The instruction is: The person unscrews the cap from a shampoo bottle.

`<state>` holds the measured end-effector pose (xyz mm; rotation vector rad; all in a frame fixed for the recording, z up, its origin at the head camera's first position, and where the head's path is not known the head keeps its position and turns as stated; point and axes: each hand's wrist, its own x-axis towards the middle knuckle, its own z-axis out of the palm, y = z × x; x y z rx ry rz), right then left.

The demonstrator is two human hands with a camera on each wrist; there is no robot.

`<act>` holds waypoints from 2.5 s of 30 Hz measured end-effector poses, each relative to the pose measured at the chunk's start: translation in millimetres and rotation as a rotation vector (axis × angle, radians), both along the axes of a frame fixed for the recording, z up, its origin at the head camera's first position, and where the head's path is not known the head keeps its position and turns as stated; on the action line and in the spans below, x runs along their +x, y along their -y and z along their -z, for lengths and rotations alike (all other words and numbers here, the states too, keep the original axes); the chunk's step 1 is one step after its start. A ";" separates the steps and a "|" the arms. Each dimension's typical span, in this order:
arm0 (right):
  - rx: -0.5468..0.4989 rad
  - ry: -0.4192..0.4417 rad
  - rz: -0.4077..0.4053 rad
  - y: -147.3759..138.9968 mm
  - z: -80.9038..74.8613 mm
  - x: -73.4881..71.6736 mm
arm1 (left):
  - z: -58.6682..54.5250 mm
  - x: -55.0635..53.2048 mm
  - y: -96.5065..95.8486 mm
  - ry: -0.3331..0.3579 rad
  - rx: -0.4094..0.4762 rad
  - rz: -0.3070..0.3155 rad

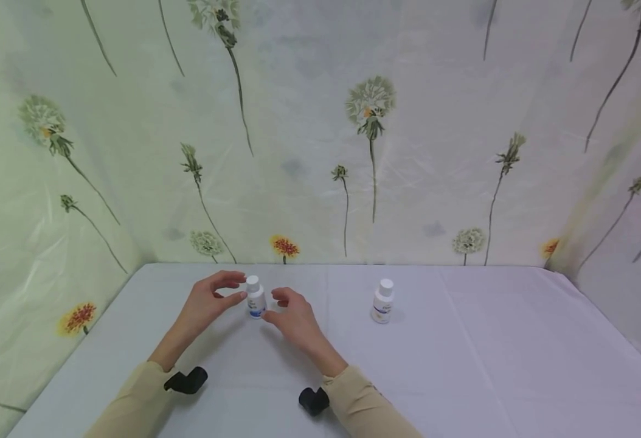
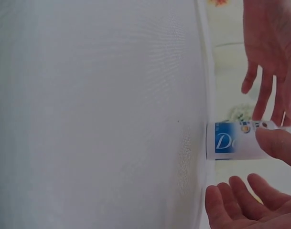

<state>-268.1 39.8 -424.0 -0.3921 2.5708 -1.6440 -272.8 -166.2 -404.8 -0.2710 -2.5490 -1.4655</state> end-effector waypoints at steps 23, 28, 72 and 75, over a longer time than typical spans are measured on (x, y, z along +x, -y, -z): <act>0.003 -0.017 -0.021 16.9 2.8 -11.4 | 0.0 -10.3 -7.1 -0.005 0.041 0.037; -0.005 -0.019 -0.023 21.0 2.5 -13.7 | -1.6 -12.2 -9.3 -0.019 0.047 0.070; 0.039 -0.032 -0.139 8.6 -11.7 3.6 | -8.9 -0.1 -21.2 -0.049 0.066 0.113; 0.033 -0.025 -0.145 6.6 -10.6 6.3 | -8.2 1.8 -21.4 -0.048 0.066 0.121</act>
